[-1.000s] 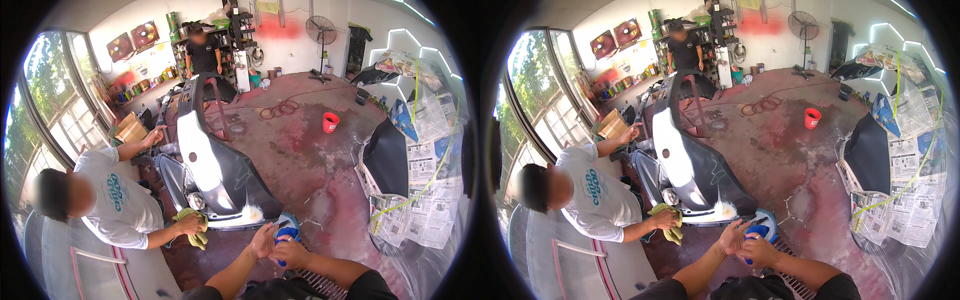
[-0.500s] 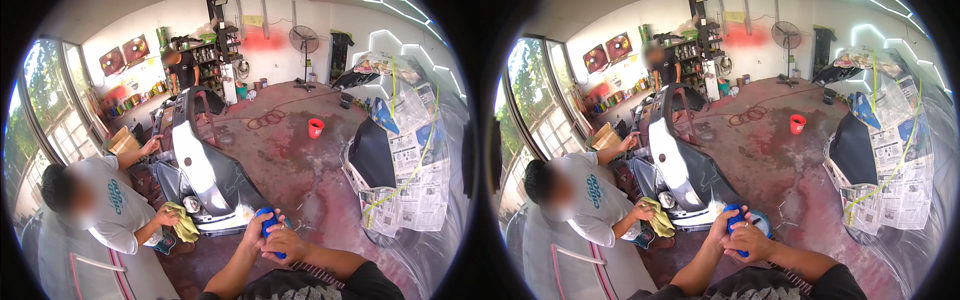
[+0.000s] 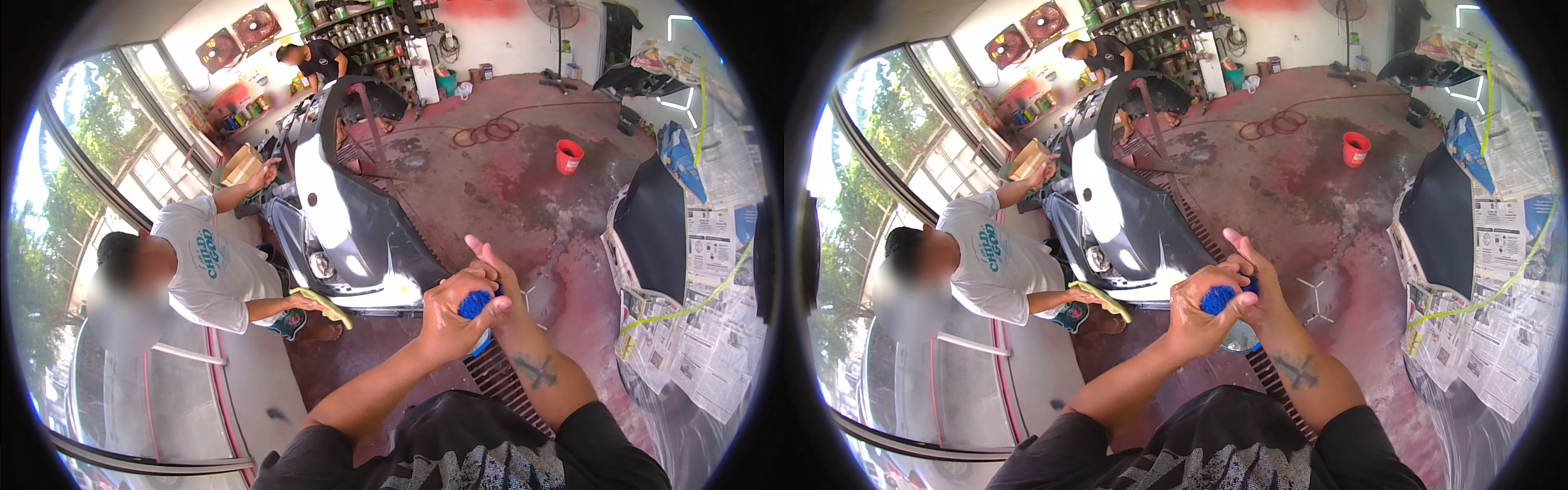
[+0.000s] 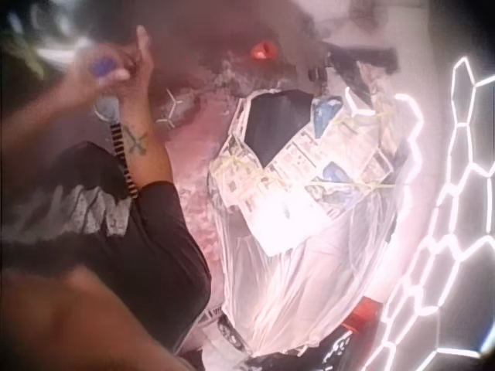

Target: The person scrubs a black car bumper with a sponge and soapy water, rinses it with a hose, and wipes it dry with a cloth. The person also cleans a smaller black plastic trim piece in a bucket of soapy water.

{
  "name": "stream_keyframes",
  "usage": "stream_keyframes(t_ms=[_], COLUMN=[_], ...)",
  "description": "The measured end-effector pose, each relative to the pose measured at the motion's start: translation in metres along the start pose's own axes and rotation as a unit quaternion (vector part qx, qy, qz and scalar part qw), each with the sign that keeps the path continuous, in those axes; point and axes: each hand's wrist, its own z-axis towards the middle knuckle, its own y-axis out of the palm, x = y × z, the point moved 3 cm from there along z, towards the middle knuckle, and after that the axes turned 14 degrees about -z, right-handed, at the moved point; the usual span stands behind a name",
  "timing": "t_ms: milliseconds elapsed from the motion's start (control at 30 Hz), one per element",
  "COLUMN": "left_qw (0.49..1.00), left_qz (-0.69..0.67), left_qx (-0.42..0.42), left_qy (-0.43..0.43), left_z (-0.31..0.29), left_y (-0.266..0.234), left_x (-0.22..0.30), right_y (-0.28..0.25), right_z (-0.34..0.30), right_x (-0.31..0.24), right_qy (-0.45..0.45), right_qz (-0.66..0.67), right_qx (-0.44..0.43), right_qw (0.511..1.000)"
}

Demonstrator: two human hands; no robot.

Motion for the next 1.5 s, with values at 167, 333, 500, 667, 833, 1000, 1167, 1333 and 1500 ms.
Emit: stream_keyframes(t_ms=[167, 333, 500, 667, 833, 1000, 1167, 1333, 1500], left_qw=[0.949, 0.878, 0.683, 0.666, 0.658, 0.644, 0.644, 0.658, 0.681], left_qz=[0.2, 0.279, 0.483, 0.51, 0.502, 0.502, 0.479, 0.411, 0.348], left_qx=[-0.196, -0.341, -0.539, -0.52, -0.538, -0.559, -0.573, -0.592, -0.621], left_qy=[0.146, 0.186, 0.101, 0.161, 0.16, 0.141, 0.165, 0.218, 0.173], left_z=[0.001, 0.002, -0.016, -0.054, -0.061, -0.079, -0.076, -0.097, -0.158], left_y=[0.02, 0.035, 0.055, 0.038, 0.047, 0.042, 0.056, 0.098, 0.108], left_x=[-0.006, -0.035, -0.117, -0.265, -0.306, -0.326, -0.354, -0.376, -0.382], right_y=[0.002, 0.013, -0.01, -0.027, -0.051, -0.05, -0.094, -0.189, -0.269], right_z=[0.04, 0.075, 0.094, 0.097, 0.085, 0.061, 0.066, 0.074, -0.018], right_x=[-0.021, -0.027, -0.013, 0.01, 0.013, -0.012, -0.008, 0.032, 0.056], right_qy=[0.263, 0.302, 0.147, 0.032, 0.02, 0.136, 0.142, 0.101, 0.123], right_qz=[-0.188, -0.451, -0.706, -0.817, -0.836, -0.793, -0.773, -0.771, -0.686], right_qx=[-0.145, -0.271, -0.251, -0.163, -0.102, -0.074, -0.006, 0.109, 0.37], right_qw=[0.935, 0.795, 0.646, 0.552, 0.539, 0.589, 0.618, 0.619, 0.615])
